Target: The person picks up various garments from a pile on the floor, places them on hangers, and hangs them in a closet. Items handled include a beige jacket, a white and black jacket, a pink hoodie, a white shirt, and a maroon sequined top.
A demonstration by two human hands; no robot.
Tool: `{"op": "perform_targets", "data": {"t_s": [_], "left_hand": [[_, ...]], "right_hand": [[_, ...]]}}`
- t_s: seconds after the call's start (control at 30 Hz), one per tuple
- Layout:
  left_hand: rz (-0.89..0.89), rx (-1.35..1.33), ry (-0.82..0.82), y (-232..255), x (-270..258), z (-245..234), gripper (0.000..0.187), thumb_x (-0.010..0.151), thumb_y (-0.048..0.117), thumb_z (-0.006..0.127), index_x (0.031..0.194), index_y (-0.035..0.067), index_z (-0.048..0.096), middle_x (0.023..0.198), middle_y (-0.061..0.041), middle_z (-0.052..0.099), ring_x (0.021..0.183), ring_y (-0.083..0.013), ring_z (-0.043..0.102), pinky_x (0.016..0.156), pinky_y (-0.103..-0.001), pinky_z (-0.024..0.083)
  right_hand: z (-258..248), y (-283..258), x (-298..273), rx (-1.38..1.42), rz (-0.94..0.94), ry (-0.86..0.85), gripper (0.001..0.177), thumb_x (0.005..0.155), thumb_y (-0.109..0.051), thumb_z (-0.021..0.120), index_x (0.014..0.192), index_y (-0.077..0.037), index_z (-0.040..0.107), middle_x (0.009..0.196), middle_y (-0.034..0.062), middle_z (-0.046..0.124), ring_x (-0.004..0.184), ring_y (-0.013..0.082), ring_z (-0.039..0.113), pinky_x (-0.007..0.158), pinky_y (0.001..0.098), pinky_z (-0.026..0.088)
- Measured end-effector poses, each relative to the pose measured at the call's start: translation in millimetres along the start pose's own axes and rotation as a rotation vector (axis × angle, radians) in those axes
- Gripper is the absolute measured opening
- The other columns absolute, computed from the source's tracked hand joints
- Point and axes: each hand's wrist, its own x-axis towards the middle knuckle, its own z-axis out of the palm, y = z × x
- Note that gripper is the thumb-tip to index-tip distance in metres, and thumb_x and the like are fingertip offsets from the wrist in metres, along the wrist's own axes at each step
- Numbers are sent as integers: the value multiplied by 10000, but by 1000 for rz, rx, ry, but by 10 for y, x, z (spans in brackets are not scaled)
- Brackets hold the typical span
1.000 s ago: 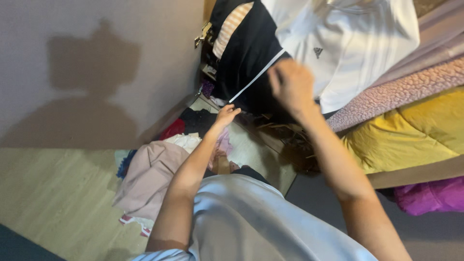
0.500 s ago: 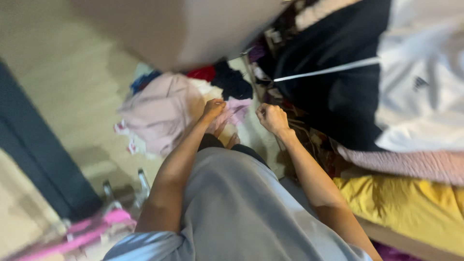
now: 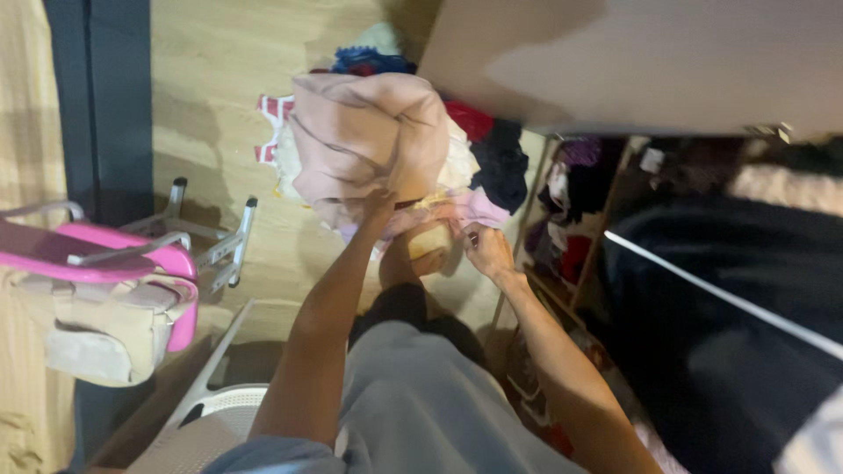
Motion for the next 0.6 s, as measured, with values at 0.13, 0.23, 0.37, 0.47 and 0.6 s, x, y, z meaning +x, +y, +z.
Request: {"op": "perform_targets", "data": {"t_s": [0.13,0.23,0.37,0.47,0.6], "left_hand": [[-219,-63,184,-422,392,85,622,850,528,705,1214,23,691,1238,-238,666,1169,-392,621,1001,-506,453],[-190,-22,187,-672,536,218,601,886,556,620,1238,78,714,1266,-193,700,1215,-378,628,1078,-532,421],[48,390,215,-878,647,507,699,720,587,670,1200,82,724,1318,-257,634,1254,-459,555,1057,-608,393],[60,591,303,-1061,698,702,466,757,405,649,1081,80,731,1342,-255,625,1213,-474,550,997,-662,376],[61,407,275,-1161,703,705,343,1009,326,550,1128,39,694,1253,-227,667,1206,-412,595,1074,-515,443]], "right_hand": [[361,-87,382,52,-89,-38,161,954,-205,675,1047,-104,760,884,189,751,828,321,751,782,413,577],[598,-131,636,158,-202,-27,174,934,-141,678,1072,-58,745,929,178,762,814,290,761,747,374,586],[790,-157,815,272,-270,-8,176,932,-123,698,1072,-25,737,941,164,780,822,263,771,740,357,597],[813,-106,806,250,-211,-42,207,930,-148,698,1098,-32,730,958,154,774,789,255,770,718,358,594],[744,101,603,173,-116,-16,182,946,-155,691,1094,-64,743,897,169,763,785,263,757,735,374,578]]}}
